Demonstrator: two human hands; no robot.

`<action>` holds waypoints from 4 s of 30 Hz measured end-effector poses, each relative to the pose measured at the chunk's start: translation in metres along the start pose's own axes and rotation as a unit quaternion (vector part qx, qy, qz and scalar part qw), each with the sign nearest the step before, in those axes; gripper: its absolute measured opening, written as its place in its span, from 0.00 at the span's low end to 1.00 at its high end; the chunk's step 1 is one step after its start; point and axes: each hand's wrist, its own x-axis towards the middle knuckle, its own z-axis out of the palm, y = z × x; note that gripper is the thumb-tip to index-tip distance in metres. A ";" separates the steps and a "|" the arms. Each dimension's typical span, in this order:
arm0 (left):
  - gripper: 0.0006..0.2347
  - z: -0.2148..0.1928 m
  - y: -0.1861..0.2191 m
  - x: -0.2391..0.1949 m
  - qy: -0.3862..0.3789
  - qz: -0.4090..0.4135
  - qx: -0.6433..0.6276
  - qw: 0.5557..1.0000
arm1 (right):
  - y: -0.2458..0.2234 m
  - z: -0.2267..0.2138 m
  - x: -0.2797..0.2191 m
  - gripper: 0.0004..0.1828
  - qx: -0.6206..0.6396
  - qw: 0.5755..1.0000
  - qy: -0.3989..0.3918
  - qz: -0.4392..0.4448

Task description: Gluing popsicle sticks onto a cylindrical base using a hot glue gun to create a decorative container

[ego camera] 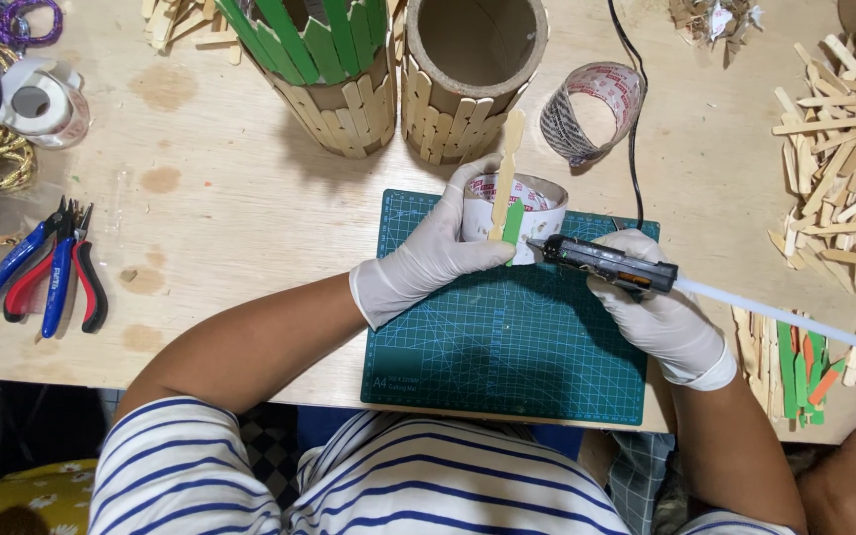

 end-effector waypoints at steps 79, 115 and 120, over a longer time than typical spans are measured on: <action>0.39 -0.002 0.016 0.000 -0.060 -0.004 0.013 0.998 | -0.013 -0.044 0.175 0.34 -0.599 0.789 -0.088 -0.106; 0.42 -0.001 0.022 0.003 -0.050 -0.019 0.097 0.994 | -0.042 -0.135 -0.138 0.09 -0.191 0.947 0.142 0.216; 0.43 0.005 0.028 0.000 -0.046 -0.036 0.072 0.996 | -0.040 -0.127 -0.127 0.08 -0.518 0.848 0.078 0.075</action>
